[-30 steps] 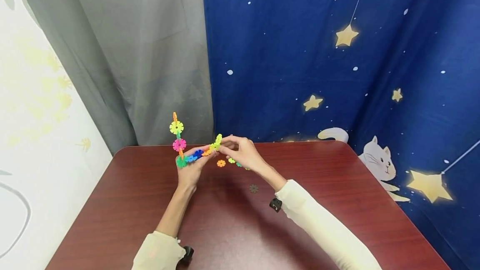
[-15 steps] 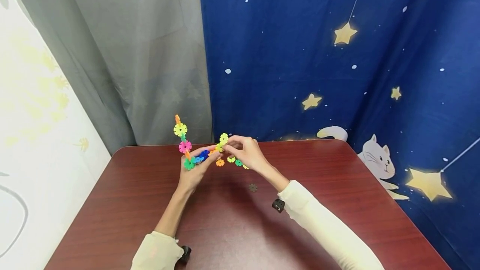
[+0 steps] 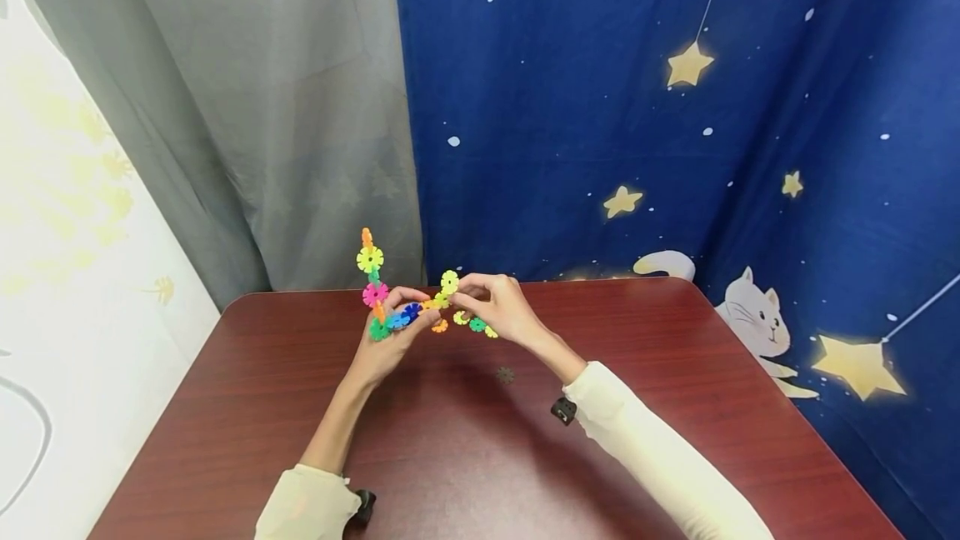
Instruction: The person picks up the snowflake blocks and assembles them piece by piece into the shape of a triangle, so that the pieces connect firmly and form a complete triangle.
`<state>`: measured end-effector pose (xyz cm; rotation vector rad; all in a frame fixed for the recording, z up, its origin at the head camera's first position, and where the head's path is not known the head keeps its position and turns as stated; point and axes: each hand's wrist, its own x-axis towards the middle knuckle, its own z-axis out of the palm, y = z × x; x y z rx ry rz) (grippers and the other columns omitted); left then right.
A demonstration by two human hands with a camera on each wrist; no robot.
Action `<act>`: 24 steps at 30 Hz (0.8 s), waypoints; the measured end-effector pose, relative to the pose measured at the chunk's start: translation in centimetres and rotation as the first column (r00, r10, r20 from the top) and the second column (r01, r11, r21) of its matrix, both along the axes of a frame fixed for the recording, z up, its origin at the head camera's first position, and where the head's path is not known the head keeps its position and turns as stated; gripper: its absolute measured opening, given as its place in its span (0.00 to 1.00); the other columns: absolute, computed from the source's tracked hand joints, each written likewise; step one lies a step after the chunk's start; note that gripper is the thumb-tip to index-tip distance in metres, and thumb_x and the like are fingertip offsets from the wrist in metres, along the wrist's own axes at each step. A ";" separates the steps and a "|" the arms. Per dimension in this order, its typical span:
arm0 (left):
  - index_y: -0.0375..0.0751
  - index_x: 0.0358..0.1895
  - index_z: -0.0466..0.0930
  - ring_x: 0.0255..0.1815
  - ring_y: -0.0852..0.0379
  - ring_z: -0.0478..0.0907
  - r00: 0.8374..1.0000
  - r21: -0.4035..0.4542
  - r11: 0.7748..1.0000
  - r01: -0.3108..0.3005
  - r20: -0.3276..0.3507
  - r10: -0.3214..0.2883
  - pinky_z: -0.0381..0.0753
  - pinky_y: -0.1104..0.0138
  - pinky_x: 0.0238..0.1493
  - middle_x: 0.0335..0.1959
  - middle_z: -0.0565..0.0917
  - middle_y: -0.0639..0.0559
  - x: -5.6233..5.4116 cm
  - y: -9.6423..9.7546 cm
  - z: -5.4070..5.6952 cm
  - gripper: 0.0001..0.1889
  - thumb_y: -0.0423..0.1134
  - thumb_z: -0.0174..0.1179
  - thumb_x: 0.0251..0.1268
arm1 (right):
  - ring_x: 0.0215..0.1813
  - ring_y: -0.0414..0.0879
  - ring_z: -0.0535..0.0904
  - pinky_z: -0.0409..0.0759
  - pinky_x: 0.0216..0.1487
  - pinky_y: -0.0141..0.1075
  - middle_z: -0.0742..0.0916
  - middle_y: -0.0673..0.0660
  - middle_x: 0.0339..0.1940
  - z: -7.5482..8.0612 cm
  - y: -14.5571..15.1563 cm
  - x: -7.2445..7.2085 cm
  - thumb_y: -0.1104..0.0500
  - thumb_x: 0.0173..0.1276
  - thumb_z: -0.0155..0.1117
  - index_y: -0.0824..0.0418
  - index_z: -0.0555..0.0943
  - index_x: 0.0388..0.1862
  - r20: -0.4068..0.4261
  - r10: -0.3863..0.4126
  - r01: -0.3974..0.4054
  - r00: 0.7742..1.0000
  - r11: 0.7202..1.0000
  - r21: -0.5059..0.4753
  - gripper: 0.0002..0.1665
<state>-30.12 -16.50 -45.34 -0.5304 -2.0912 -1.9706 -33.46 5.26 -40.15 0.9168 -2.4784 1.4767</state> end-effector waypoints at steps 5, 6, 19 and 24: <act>0.37 0.53 0.84 0.38 0.49 0.85 0.999 0.016 1.000 -0.006 -0.041 0.006 0.85 0.69 0.40 0.40 0.89 0.46 0.1 -0.1 0.0 0.13 0.32 0.70 0.68 | 0.34 0.53 0.91 0.89 0.41 0.42 0.92 0.56 0.37 -0.1 0.3 0.2 0.62 0.70 0.72 0.62 0.88 0.43 -0.009 0.019 -0.019 1.000 1.000 -0.003 0.05; 0.36 0.53 0.85 0.39 0.48 0.86 0.998 0.027 1.000 -0.004 -0.057 0.005 0.86 0.69 0.41 0.41 0.89 0.45 0.1 -0.1 -0.1 0.13 0.31 0.70 0.67 | 0.35 0.56 0.91 0.89 0.40 0.42 0.92 0.56 0.37 -0.2 0.3 0.2 0.62 0.70 0.72 0.62 0.88 0.43 -0.008 0.024 -0.024 1.000 1.000 -0.012 0.05; 0.35 0.52 0.89 0.38 0.54 0.90 0.984 0.113 0.989 -0.099 -0.137 0.115 0.88 0.67 0.41 0.41 0.91 0.41 0.6 0.7 -0.2 0.14 0.30 0.73 0.63 | 0.34 0.48 0.91 0.88 0.39 0.32 0.92 0.56 0.33 -0.4 -0.1 0.6 0.65 0.67 0.75 0.64 0.89 0.36 -0.043 -0.024 0.020 0.999 0.995 -0.096 0.03; 0.33 0.53 0.88 0.40 0.54 0.90 0.984 0.138 0.983 -0.119 -0.114 0.135 0.88 0.67 0.42 0.42 0.91 0.43 0.6 1.0 -0.1 0.15 0.31 0.73 0.63 | 0.36 0.51 0.91 0.88 0.39 0.34 0.92 0.58 0.34 -0.6 -0.2 0.6 0.66 0.68 0.74 0.66 0.88 0.36 -0.006 -0.013 0.012 1.000 0.990 -0.140 0.02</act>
